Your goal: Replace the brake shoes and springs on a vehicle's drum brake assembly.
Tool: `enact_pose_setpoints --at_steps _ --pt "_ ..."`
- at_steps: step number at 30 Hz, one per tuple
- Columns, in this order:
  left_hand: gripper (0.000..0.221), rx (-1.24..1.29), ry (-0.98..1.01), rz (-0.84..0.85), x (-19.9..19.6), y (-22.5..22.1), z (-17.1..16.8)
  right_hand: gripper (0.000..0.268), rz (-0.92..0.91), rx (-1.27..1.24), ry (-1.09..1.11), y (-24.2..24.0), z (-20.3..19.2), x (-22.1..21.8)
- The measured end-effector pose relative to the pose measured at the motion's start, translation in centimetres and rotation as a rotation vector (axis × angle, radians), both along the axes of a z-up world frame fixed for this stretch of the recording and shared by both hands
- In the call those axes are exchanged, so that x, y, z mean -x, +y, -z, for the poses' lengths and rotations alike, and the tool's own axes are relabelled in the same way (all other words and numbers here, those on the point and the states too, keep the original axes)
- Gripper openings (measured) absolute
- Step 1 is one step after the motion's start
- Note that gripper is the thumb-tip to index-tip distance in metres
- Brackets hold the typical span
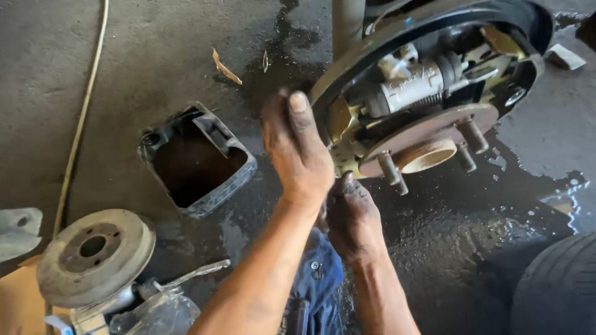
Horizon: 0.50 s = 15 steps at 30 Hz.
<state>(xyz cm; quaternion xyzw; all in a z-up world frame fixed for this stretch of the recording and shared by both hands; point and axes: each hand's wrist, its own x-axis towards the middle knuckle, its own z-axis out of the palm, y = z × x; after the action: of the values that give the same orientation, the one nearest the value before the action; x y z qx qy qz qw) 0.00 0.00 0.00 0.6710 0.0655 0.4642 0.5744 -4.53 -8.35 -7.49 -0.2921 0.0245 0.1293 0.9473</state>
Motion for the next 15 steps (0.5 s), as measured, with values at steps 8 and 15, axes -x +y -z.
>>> enact_pose_setpoints --at_steps 8,15 --pt "0.04 -0.248 -0.09 -0.071 0.3 0.4 -0.8 0.031 -0.371 0.771 -0.005 -4.2 -0.5 -1.2" --pt "0.066 -0.383 -0.149 0.018 -0.3 1.3 1.4 0.032 -0.712 1.012 0.01 -6.3 3.5 1.5"
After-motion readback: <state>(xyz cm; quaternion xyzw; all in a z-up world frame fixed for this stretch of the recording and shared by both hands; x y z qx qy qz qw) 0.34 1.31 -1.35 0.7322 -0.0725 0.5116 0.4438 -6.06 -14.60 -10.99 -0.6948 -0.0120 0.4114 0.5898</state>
